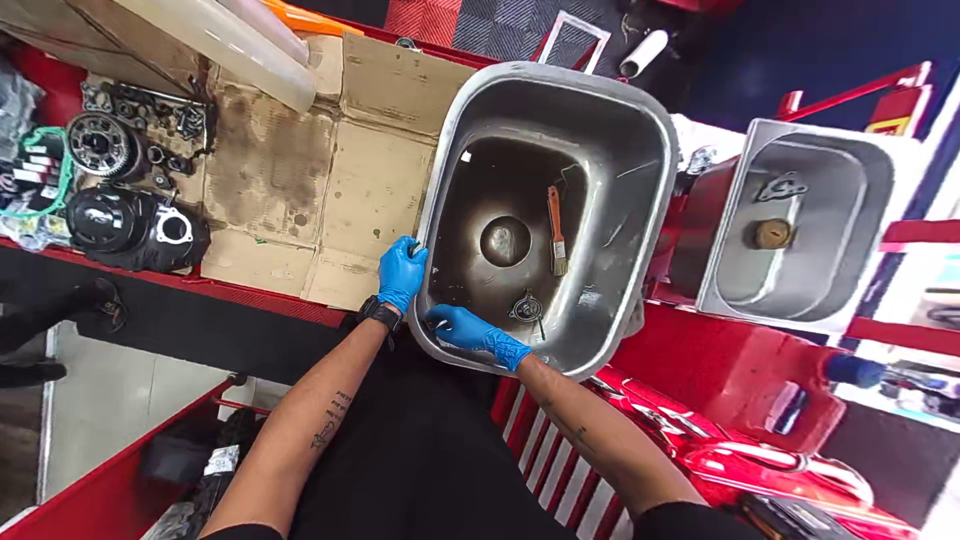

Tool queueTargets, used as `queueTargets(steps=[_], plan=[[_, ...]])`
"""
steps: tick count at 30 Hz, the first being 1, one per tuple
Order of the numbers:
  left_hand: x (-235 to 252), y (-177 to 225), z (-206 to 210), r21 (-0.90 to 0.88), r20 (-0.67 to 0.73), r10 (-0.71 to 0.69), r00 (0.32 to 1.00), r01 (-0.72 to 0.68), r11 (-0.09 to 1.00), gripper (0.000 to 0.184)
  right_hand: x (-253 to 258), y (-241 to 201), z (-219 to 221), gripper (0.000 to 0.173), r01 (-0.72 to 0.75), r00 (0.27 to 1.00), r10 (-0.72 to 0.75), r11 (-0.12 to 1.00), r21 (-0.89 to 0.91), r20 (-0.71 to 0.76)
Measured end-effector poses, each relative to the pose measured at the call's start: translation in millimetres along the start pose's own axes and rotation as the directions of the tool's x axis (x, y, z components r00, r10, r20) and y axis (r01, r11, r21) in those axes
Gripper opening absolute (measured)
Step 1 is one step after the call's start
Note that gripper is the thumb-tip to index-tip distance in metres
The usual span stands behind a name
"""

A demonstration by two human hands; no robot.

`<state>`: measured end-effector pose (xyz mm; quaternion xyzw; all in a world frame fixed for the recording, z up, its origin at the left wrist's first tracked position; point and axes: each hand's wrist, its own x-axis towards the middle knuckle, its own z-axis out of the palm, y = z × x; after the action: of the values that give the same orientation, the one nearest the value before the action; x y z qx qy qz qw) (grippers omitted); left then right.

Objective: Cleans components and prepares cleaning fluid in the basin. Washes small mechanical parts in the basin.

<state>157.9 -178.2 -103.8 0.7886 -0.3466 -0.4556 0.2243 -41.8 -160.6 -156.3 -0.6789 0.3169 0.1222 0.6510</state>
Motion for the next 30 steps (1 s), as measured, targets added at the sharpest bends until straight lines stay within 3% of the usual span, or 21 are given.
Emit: queueTargets(steps=[13,22,30], plan=[[-1,0,1,-0.006,-0.01,-0.002,1.0,0.002,1.0,0.028,-13,-15,4,0.022,0.073,0.992,-0.046,0.966,0.248,-0.115],[-4,3,1,0.003,-0.013,-0.001,1.0,0.001,1.0,0.029,-21,-25,8,0.039,0.035,0.994,-0.015,0.981,0.193,-0.104],[-8,3,0,0.011,-0.004,0.003,1.0,-0.003,1.0,0.03,-23,-31,5,0.017,0.097,0.985,-0.071,0.982,0.165,-0.158]])
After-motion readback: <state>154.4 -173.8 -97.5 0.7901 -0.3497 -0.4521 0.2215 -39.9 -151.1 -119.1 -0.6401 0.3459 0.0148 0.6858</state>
